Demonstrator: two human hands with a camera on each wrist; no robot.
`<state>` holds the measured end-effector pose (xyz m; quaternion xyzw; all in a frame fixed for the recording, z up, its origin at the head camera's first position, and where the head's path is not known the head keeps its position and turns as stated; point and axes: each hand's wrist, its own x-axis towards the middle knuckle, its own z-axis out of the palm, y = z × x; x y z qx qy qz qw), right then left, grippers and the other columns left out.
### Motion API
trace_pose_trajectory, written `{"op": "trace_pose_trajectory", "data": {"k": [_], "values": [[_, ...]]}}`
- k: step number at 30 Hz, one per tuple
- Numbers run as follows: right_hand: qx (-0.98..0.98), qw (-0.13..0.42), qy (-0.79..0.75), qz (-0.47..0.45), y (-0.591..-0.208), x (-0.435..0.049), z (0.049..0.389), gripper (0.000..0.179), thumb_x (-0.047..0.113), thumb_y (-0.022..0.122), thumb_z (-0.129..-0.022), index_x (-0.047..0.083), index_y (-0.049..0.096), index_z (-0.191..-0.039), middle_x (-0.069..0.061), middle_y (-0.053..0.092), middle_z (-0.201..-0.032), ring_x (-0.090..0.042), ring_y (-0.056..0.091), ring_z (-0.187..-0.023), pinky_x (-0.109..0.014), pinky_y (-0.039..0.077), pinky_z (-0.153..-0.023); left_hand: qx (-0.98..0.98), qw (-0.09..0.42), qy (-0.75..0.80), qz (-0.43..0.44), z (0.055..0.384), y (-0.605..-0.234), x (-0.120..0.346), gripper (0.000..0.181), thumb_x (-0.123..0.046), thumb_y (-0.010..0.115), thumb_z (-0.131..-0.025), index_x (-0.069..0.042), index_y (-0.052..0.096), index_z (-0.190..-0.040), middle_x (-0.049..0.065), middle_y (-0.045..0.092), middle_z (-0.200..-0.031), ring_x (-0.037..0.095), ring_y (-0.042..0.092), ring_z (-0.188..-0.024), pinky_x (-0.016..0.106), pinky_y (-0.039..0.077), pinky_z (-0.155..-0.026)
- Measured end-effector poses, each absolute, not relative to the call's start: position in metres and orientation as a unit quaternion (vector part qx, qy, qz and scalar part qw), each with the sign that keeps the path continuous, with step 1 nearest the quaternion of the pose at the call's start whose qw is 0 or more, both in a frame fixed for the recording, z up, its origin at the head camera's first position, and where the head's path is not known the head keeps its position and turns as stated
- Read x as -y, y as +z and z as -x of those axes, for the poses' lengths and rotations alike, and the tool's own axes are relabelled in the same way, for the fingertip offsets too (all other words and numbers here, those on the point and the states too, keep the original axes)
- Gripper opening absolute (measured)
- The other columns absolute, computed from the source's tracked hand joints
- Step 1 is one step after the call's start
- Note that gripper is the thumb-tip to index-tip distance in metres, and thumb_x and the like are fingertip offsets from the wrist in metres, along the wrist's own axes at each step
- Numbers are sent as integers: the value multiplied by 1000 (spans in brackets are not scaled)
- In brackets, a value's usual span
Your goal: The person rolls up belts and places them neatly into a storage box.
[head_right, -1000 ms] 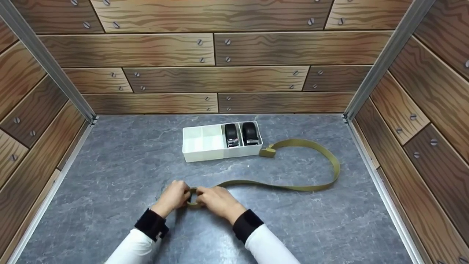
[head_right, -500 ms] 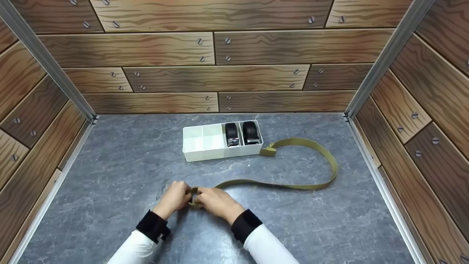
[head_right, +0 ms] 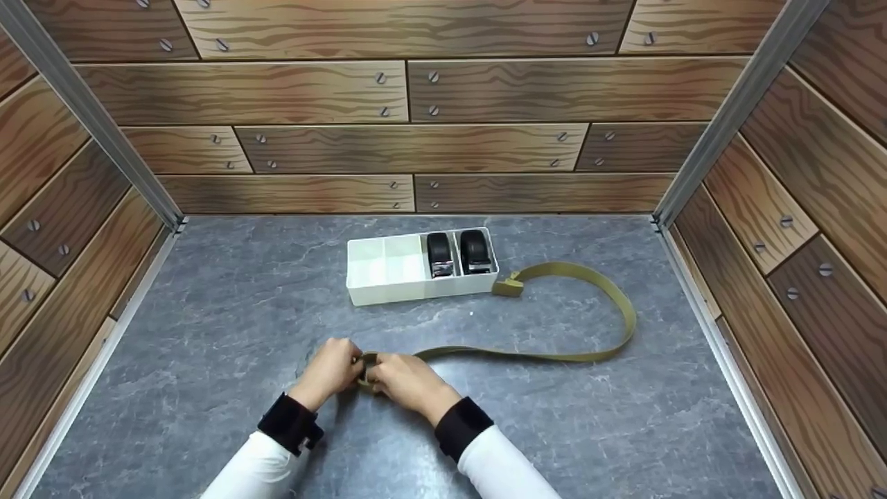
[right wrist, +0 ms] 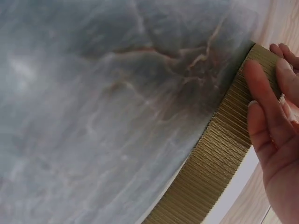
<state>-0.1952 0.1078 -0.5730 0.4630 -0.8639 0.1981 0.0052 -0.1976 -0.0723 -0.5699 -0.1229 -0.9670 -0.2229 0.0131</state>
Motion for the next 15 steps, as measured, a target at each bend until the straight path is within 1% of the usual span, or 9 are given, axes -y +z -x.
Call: {"op": "trace_pose_trajectory", "data": {"k": [3, 5, 9, 12, 15], "values": [[869, 10, 174, -464, -571, -108, 196, 9, 14, 74, -86, 18, 74, -93, 5, 64, -95, -10, 63, -79, -25, 52, -67, 967, 8, -213, 142, 199, -569, 75, 25, -2, 67, -82, -8, 59, -59, 9, 64, -67, 26, 63, -61, 40, 50, -56], [871, 21, 152, -467, -569, -110, 197, 10, 14, 74, -85, 19, 75, -94, 5, 65, -96, -11, 64, -79, -24, 51, -66, 964, 15, -209, 162, 201, -570, 78, 26, -2, 67, -81, -10, 58, -58, 6, 64, -66, 24, 61, -59, 39, 49, -54], [870, 48, 138, -471, -571, -112, 199, 10, 15, 75, -85, 20, 76, -93, 5, 64, -92, -11, 63, -74, -25, 50, -61, 959, 35, -210, 185, 202, -574, 80, 25, -4, 68, -81, -12, 60, -58, 3, 64, -65, 24, 61, -58, 38, 47, -53], [871, 53, 150, -466, -574, -111, 198, 6, 18, 75, -84, 20, 75, -90, 5, 63, -86, -13, 62, -69, -27, 50, -59, 958, 37, -236, 160, 200, -575, 76, 24, -5, 69, -81, -11, 62, -58, 4, 65, -64, 23, 62, -58, 36, 48, -53], [873, 52, 161, -457, -576, -111, 197, 5, 21, 74, -86, 19, 74, -90, 3, 64, -87, -15, 64, -70, -28, 51, -61, 954, 23, -273, 121, 198, -574, 72, 23, -3, 68, -78, -9, 61, -57, 5, 64, -62, 21, 59, -57, 34, 48, -53]]}}
